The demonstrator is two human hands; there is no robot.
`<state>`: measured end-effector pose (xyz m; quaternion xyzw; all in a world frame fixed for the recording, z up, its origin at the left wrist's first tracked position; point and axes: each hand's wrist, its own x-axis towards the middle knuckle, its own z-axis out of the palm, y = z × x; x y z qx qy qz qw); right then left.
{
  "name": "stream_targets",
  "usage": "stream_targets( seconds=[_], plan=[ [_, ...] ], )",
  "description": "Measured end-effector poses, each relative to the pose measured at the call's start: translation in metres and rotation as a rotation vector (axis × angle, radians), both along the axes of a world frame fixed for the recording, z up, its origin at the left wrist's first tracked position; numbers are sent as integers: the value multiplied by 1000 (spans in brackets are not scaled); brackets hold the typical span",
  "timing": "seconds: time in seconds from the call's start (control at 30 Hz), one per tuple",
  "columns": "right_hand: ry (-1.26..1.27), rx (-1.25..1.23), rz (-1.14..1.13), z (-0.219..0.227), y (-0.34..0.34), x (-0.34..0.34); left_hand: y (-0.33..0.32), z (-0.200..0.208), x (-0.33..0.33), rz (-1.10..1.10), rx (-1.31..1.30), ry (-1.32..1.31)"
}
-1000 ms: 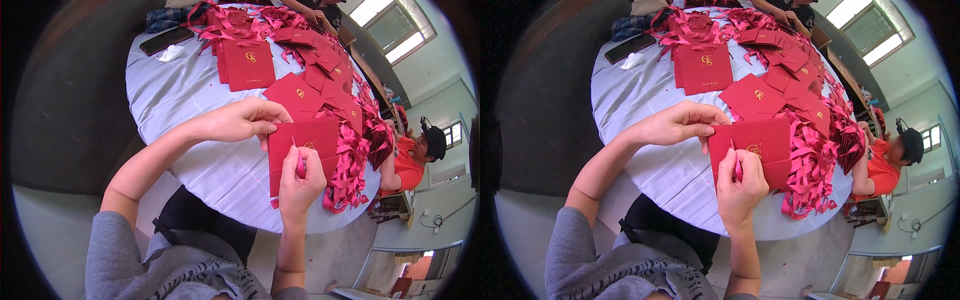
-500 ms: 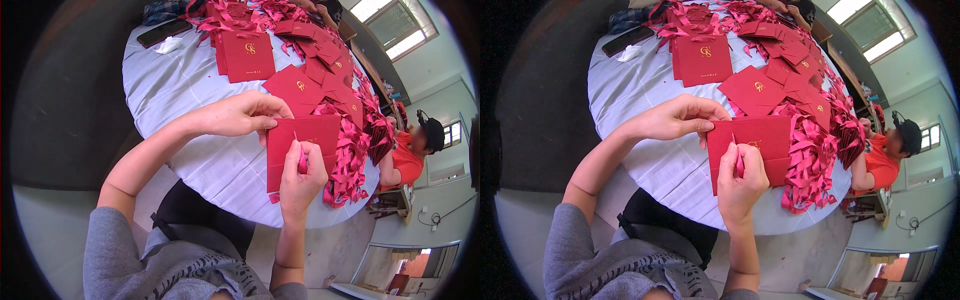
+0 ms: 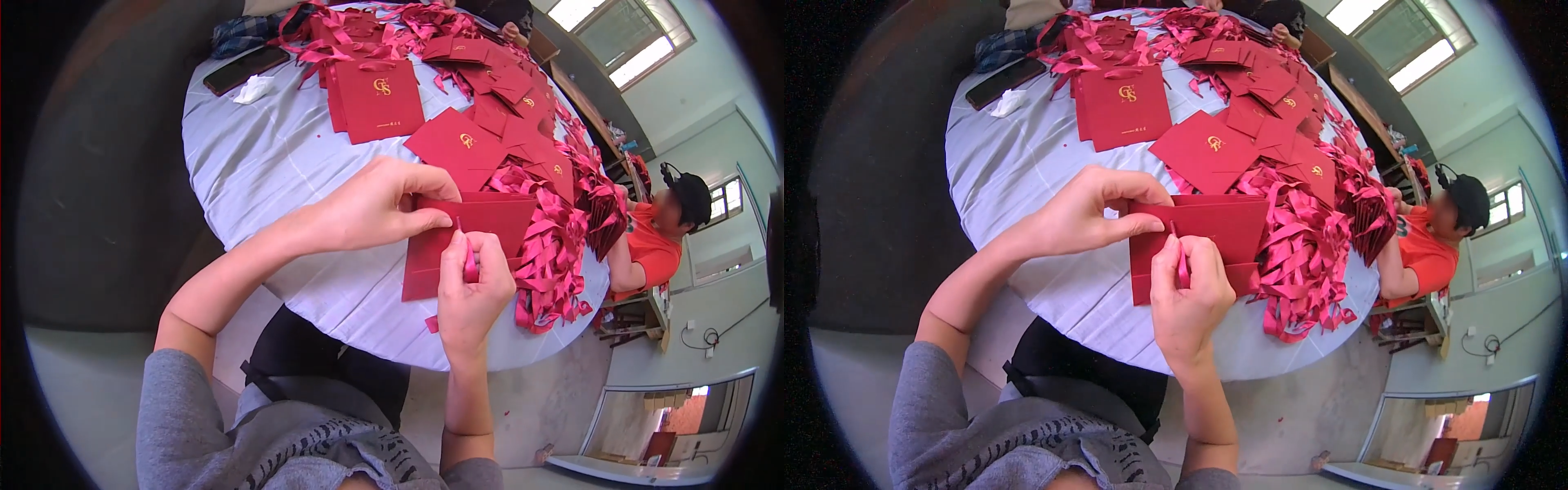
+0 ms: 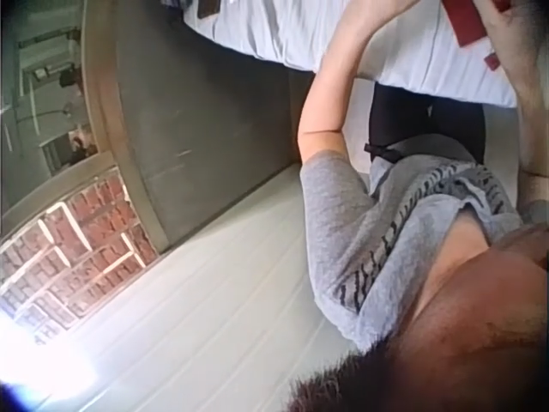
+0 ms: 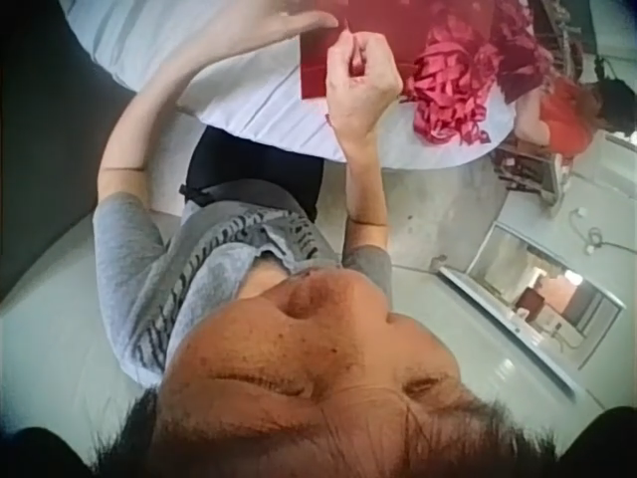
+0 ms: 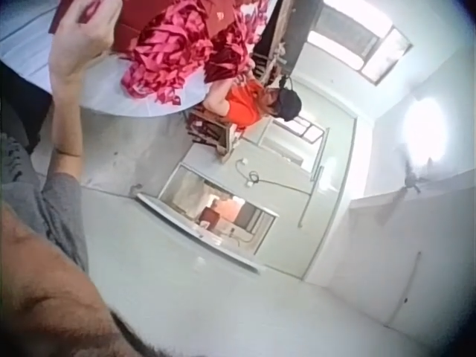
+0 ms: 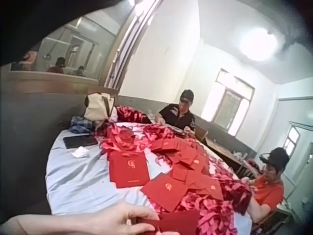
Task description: The person attaches ribbon handles to paper gift bags by threading ribbons through the bag slots and folding the bags by hand.
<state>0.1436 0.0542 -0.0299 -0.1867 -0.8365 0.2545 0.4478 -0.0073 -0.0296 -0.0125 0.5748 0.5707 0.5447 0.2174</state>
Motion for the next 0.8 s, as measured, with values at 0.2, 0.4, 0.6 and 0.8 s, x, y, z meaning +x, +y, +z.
stream_targets(
  seconds=[0.2,0.4,0.6,0.8],
  plan=[
    [-70,-62,-6,9,-2,4,1,3,11,92,258,351],
    [-32,-404,163,15,6,6,3,3,15,43,327,452],
    [8,-88,13,8,3,3,3,5,9,40,288,473],
    [-222,378,-4,38,17,14,-6,23,10,3,153,441]
  ],
)
